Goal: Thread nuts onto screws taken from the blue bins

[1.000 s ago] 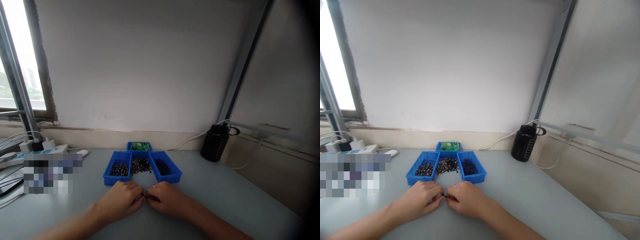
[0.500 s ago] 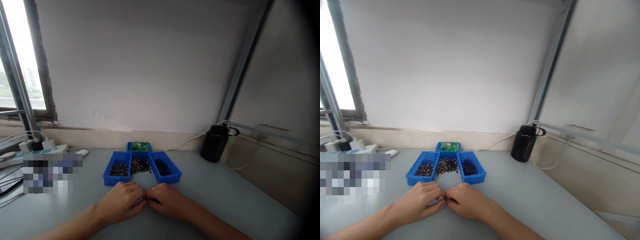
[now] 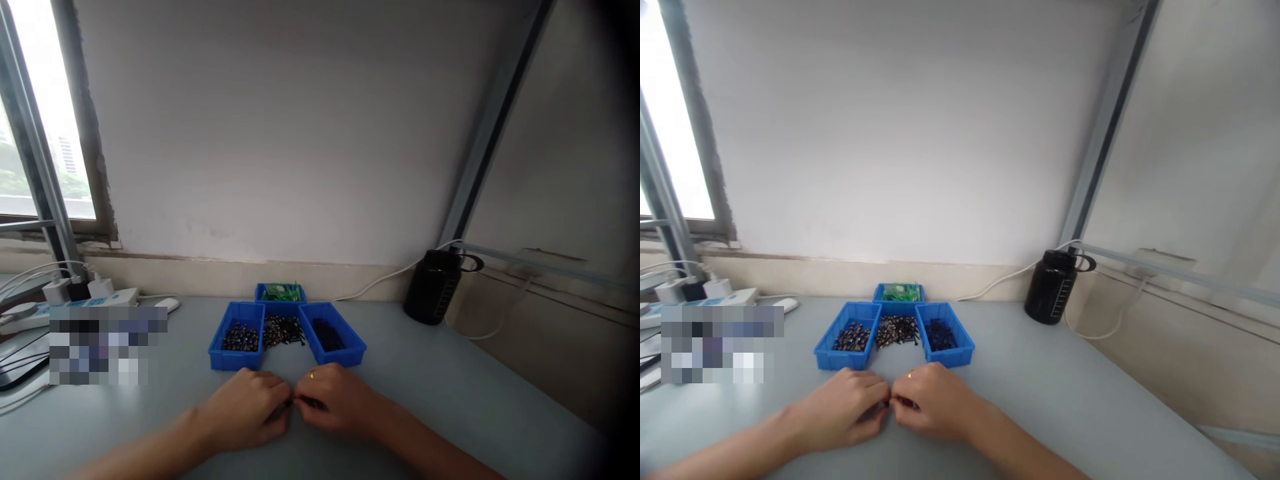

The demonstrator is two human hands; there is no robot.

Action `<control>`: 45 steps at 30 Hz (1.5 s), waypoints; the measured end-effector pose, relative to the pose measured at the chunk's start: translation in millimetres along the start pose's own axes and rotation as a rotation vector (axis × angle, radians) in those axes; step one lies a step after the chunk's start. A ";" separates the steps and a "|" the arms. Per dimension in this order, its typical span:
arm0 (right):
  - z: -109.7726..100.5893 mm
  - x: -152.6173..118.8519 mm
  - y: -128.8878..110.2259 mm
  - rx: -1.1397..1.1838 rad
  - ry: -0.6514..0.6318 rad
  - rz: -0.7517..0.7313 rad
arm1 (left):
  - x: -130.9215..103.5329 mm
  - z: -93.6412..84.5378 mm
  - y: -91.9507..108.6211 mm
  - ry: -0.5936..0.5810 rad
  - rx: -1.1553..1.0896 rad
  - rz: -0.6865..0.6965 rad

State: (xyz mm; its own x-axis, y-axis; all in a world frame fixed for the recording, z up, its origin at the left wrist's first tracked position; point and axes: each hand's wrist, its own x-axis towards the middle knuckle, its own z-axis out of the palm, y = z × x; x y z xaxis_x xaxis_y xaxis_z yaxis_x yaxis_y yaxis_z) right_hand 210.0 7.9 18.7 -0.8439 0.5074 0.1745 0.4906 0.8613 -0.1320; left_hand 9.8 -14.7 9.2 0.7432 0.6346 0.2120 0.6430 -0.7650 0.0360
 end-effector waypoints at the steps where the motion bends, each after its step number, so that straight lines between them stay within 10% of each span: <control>1: 0.4 0.1 -0.4 -0.002 -0.004 -0.006 | 0.0 0.8 0.6 -0.005 -0.003 0.006; 45: 1.8 2.9 0.8 0.152 -0.033 0.000 | -1.8 -6.3 -1.4 0.175 -0.168 0.077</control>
State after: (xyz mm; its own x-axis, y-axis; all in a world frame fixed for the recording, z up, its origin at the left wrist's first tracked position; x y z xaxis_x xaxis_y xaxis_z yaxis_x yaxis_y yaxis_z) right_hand 207.5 10.1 17.3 -0.8516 0.5043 0.1430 0.4543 0.8462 -0.2784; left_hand 6.5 -15.4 14.9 0.7359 0.5568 0.3852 0.5354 -0.8268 0.1721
